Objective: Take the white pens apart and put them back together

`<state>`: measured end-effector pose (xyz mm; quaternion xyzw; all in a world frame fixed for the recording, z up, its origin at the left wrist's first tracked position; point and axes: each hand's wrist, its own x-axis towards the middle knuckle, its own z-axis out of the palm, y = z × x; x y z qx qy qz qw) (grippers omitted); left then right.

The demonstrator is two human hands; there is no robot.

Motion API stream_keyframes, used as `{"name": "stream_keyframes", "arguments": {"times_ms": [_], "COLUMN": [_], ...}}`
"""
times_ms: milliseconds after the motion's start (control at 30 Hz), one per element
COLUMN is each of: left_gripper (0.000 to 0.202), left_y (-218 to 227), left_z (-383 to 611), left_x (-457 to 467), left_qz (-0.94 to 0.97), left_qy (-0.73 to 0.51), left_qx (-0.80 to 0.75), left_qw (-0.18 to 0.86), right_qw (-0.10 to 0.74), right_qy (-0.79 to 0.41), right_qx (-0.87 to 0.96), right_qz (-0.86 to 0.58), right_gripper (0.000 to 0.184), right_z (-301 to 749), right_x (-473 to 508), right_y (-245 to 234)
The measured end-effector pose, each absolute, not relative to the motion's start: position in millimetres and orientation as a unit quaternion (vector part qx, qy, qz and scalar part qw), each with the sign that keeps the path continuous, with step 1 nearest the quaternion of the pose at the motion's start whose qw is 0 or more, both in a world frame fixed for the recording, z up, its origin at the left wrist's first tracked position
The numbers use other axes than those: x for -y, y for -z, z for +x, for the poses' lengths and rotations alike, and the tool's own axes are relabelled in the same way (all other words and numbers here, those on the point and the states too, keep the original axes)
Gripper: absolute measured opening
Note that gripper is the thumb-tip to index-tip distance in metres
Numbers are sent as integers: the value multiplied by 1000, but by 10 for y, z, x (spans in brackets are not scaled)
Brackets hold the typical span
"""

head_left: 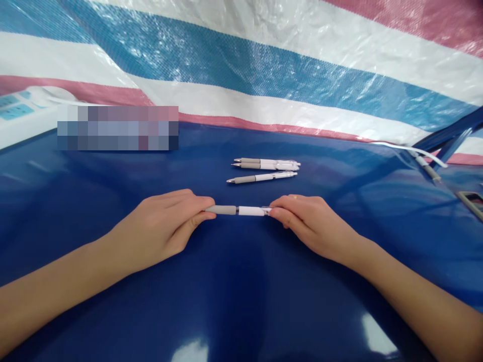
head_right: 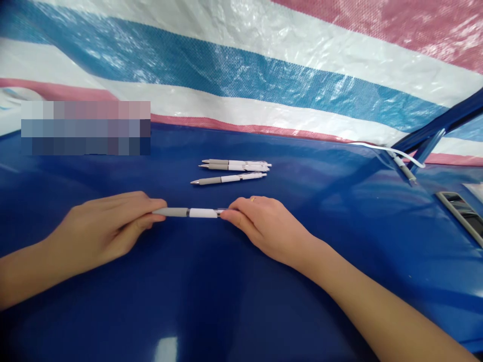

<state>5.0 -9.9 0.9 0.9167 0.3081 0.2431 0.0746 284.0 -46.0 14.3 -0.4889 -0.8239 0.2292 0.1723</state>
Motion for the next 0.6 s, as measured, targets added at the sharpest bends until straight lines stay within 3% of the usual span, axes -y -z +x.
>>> {"name": "stream_keyframes", "arguments": {"times_ms": [100, 200, 400, 500, 600], "left_gripper": [15, 17, 26, 33, 31], "left_y": [5, 13, -95, -165, -177], "left_z": [55, 57, 71, 73, 68], "left_x": [103, 90, 36, 11, -2], "left_qz": [920, 913, 855, 829, 828], "left_qy": [-235, -224, -147, -117, -118], "left_qx": [-302, -316, -393, -411, -412], "left_qw": [86, 127, 304, 361, 362], "right_qw": [191, 239, 273, 299, 303], "right_qy": [-212, -109, 82, 104, 68], "right_qx": [829, 847, 864, 867, 867], "right_qz": [-481, -463, -415, -386, -390], "right_gripper": [21, 17, 7, 18, 17], "right_z": [2833, 2811, 2825, 2856, 2865], "right_x": [471, 504, 574, 608, 600], "right_y": [-128, -116, -125, -140, -159]}}
